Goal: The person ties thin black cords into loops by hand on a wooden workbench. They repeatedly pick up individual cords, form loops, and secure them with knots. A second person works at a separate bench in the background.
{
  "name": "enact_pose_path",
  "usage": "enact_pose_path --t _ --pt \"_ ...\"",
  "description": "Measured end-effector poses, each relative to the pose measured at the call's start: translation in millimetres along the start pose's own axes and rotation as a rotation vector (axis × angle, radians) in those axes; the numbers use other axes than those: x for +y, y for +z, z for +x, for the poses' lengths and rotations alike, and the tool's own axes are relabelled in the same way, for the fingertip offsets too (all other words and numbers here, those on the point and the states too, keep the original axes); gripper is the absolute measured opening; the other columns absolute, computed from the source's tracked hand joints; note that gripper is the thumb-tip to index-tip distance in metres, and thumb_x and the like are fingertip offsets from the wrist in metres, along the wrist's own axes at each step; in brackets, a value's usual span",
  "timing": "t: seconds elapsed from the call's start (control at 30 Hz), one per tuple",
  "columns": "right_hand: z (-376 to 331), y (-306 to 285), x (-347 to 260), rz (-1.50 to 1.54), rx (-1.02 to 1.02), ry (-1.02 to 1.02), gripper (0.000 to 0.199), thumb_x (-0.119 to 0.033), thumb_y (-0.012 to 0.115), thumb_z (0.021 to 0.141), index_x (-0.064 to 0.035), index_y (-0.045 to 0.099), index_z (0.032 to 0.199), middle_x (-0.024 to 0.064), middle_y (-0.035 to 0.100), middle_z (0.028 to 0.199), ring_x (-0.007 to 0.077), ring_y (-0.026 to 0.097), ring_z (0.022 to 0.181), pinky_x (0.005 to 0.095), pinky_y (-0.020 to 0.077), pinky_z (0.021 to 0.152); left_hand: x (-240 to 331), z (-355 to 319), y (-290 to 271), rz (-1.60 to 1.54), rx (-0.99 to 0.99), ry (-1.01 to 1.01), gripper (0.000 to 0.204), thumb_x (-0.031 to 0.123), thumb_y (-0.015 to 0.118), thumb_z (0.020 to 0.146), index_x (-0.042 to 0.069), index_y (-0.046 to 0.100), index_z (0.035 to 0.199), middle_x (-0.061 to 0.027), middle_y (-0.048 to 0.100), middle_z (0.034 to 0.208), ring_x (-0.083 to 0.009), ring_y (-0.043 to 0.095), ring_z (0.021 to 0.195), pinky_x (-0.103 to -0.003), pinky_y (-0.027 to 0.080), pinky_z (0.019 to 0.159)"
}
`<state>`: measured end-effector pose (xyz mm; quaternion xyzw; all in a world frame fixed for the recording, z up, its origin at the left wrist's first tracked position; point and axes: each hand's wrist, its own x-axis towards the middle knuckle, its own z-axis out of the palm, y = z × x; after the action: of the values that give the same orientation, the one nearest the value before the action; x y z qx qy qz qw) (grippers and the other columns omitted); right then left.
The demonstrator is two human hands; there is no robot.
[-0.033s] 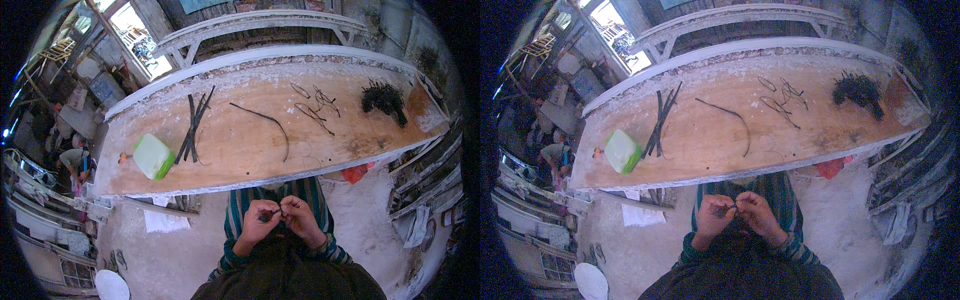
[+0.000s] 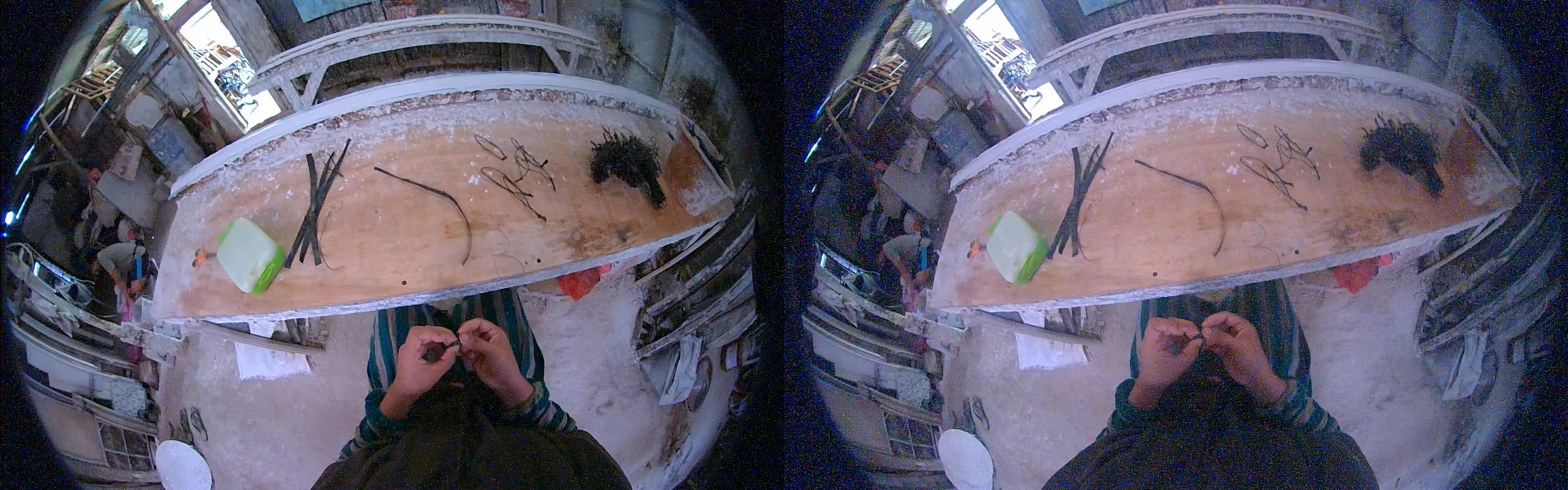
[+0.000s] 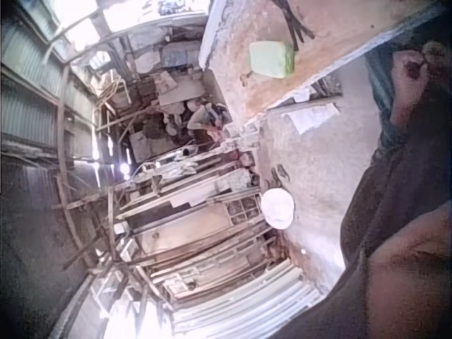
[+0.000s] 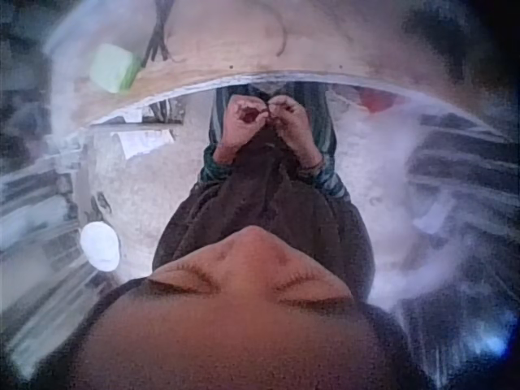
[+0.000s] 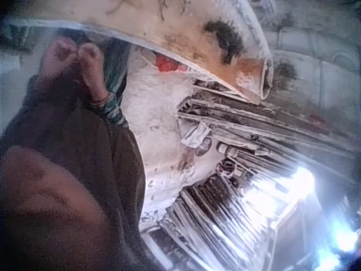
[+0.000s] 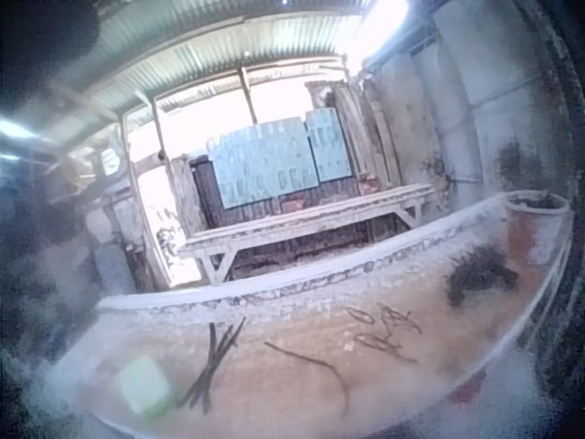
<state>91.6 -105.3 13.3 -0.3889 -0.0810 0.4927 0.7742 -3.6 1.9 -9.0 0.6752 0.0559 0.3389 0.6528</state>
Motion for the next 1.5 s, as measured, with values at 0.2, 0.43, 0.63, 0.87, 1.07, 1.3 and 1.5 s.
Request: enact_pose_path --t 0.2,0.43,0.63,0.87,1.07,1.3,1.5 --pt "-0.8 1.2 -3.5 -0.719 0.119 -0.424 0.01 -0.007 0.062 0.079 -0.0012 0.062 0.087 0.0025 0.059 0.077 0.008 0.053 0.071 0.0215 0.0415 0.064 4.7 7.8 -1.4 0.059 0.003 0.006 0.038 -0.006 0.062 0.076 0.005 0.041 0.104 -0.0076 0.056 0.093 -0.0127 0.055 0.086 -0.024 0.047 0.07" --pt "1.2 -0.7 -4.8 -0.761 0.08 -0.482 0.012 -0.005 0.065 0.076 -0.0018 0.062 0.088 0.0031 0.059 0.08 0.0077 0.053 0.073 0.0206 0.0409 0.064 9.8 12.6 -1.8 -0.194 0.036 -0.142 0.043 -0.009 0.056 0.078 0.006 0.033 0.111 -0.0087 0.058 0.091 -0.0136 0.057 0.084 -0.024 0.047 0.071" --pt "-1.2 -3.5 -0.3 -0.754 0.122 -0.503 0.011 -0.005 0.065 0.076 -0.0015 0.06 0.085 0.0031 0.058 0.081 0.0086 0.053 0.072 0.0205 0.0407 0.063 11.0 11.5 4.2 0.276 0.075 0.063 0.031 -0.005 0.061 0.076 0.005 0.048 0.102 -0.009 0.059 0.085 -0.0161 0.058 0.079 -0.027 0.049 0.066" --pt "1.7 -3.0 6.2 -0.816 0.122 -0.57 0.007 0.001 0.057 0.075 -0.0022 0.053 0.08 0.0019 0.053 0.079 0.0088 0.05 0.073 0.0213 0.0399 0.065 20.5 16.4 9.2 0.558 0.061 0.265 0.021 -0.003 0.065 0.072 0.002 0.056 0.09 -0.0107 0.058 0.081 -0.0176 0.059 0.07 -0.026 0.048 0.063" --pt "5.3 -9.4 12.5 -0.495 0.009 -0.308 0.008 -0.003 0.054 0.079 -0.0049 0.047 0.082 0.0003 0.05 0.077 0.0082 0.048 0.071 0.0224 0.0409 0.064 18.3 17.6 15.0 -0.052 0.162 -0.181 0.014 -0.002 0.061 0.078 0.003 0.055 0.089 -0.0055 0.056 0.086 -0.0118 0.056 0.072 -0.023 0.048 0.063" --pt "-0.4 -2.2 -1.6 -0.11 -0.143 -0.032 0.01 -0.011 0.059 0.082 -0.0059 0.051 0.086 0.0004 0.052 0.077 0.007 0.048 0.068 0.0224 0.0401 0.061 5.9 12.7 0.4 -0.26 0.047 -0.358 0.007 0.002 0.059 0.081 0.003 0.055 0.087 -0.0016 0.053 0.085 -0.0079 0.052 0.071 -0.02 0.045 0.059" --pt "4.8 -11.7 8.7 0.116 -0.166 -0.02 0.01 -0.01 0.061 0.081 -0.0027 0.056 0.087 0.0034 0.058 0.081 0.0098 0.052 0.073 0.0231 0.0417 0.067 14.5 15.6 1.7 0.02 -0.005 -0.297 0.006 0.001 0.058 0.081 0.002 0.057 0.087 -0.0024 0.053 0.086 -0.0074 0.051 0.069 -0.02 0.042 0.057"
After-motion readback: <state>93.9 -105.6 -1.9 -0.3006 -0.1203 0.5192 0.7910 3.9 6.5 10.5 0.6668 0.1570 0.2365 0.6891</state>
